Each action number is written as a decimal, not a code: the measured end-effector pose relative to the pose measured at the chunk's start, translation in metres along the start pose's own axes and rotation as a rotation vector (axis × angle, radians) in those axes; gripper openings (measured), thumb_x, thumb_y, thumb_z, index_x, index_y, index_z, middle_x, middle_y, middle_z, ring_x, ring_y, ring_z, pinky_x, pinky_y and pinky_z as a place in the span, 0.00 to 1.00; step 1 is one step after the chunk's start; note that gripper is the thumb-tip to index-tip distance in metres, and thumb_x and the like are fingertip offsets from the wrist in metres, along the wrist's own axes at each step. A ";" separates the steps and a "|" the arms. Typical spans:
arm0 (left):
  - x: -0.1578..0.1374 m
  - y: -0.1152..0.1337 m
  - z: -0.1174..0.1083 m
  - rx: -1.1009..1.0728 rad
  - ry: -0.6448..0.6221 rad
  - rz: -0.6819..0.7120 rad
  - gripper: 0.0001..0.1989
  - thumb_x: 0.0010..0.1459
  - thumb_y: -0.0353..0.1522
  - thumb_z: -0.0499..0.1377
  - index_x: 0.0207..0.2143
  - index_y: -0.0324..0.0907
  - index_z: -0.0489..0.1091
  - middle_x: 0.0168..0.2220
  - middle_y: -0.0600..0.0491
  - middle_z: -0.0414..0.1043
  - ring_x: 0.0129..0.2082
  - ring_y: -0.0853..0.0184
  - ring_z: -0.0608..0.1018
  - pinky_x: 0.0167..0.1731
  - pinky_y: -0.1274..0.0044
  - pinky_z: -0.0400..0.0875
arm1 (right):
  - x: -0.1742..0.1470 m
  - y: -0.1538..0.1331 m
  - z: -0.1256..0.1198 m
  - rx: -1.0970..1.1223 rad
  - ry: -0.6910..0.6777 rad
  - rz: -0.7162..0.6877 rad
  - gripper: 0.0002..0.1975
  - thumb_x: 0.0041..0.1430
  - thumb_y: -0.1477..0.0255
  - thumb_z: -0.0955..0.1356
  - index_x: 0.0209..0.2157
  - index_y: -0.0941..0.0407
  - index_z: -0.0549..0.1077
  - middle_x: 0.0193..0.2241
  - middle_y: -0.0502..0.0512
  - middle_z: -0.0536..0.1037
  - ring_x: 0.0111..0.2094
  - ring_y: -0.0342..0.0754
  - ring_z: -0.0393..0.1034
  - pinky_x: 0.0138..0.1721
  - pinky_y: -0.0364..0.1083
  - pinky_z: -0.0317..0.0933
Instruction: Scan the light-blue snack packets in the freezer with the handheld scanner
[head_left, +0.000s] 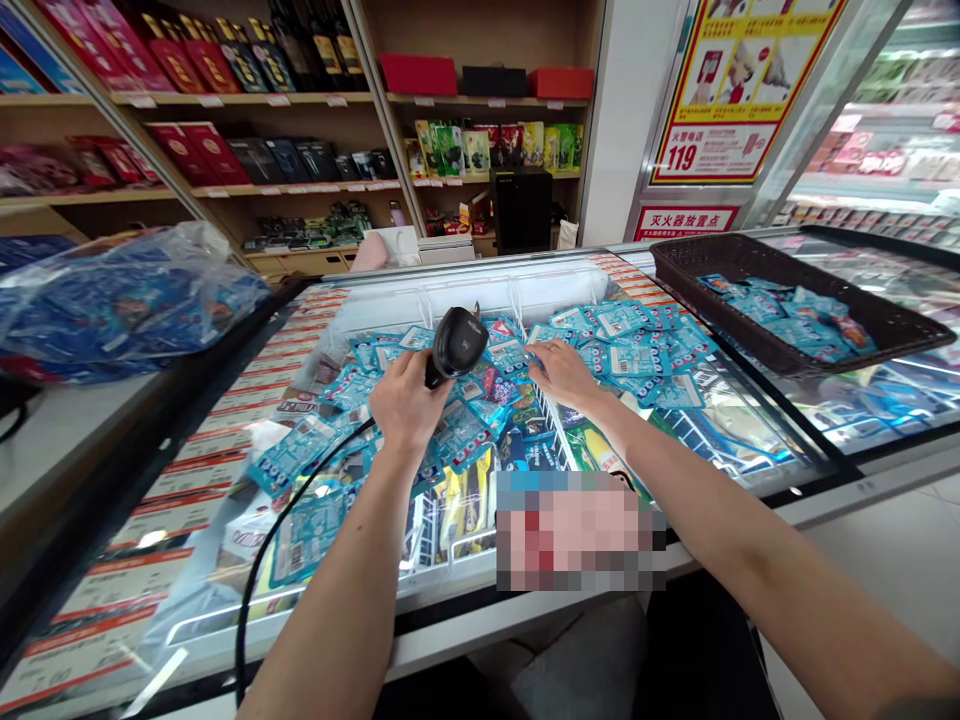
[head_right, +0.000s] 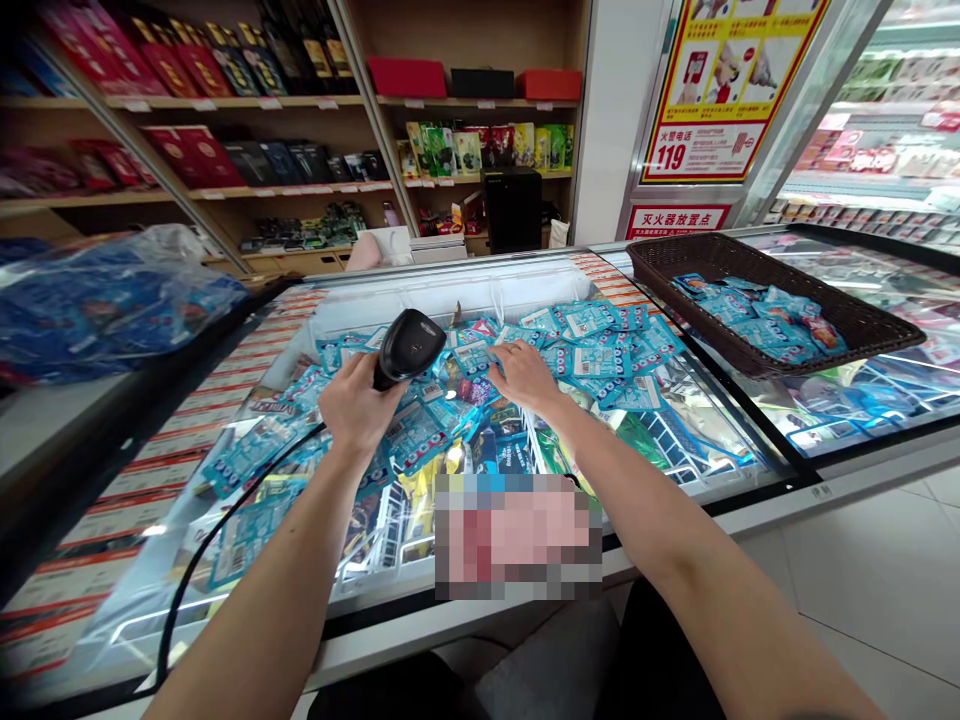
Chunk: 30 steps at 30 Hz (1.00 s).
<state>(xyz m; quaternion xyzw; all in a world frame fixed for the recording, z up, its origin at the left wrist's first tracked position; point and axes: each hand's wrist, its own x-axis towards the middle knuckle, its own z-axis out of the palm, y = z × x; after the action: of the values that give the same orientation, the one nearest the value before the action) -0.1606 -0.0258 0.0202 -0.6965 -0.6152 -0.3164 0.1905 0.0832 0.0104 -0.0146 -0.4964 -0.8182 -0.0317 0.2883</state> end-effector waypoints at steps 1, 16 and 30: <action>0.000 0.000 0.000 -0.001 0.000 0.000 0.17 0.54 0.44 0.53 0.42 0.45 0.69 0.35 0.50 0.72 0.37 0.61 0.73 0.27 0.76 0.56 | 0.000 -0.001 0.000 0.001 0.021 0.013 0.22 0.63 0.61 0.56 0.51 0.58 0.68 0.44 0.60 0.74 0.48 0.54 0.62 0.52 0.54 0.54; 0.001 -0.001 0.002 -0.019 -0.024 0.001 0.17 0.54 0.43 0.54 0.43 0.45 0.69 0.37 0.50 0.72 0.38 0.61 0.73 0.27 0.76 0.56 | 0.004 0.011 0.010 -0.025 0.089 0.145 0.24 0.49 0.52 0.67 0.40 0.56 0.71 0.39 0.60 0.73 0.45 0.58 0.63 0.48 0.55 0.57; -0.002 -0.001 0.004 0.010 -0.072 0.146 0.17 0.53 0.42 0.55 0.44 0.45 0.69 0.38 0.52 0.73 0.39 0.62 0.74 0.29 0.76 0.58 | 0.005 0.024 0.003 0.480 0.304 0.403 0.16 0.57 0.68 0.63 0.47 0.56 0.59 0.27 0.53 0.73 0.30 0.50 0.71 0.36 0.50 0.63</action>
<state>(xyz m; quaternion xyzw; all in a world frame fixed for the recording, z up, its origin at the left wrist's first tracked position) -0.1611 -0.0247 0.0156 -0.7495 -0.5708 -0.2735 0.1943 0.0999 0.0270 -0.0204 -0.5554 -0.6357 0.1455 0.5159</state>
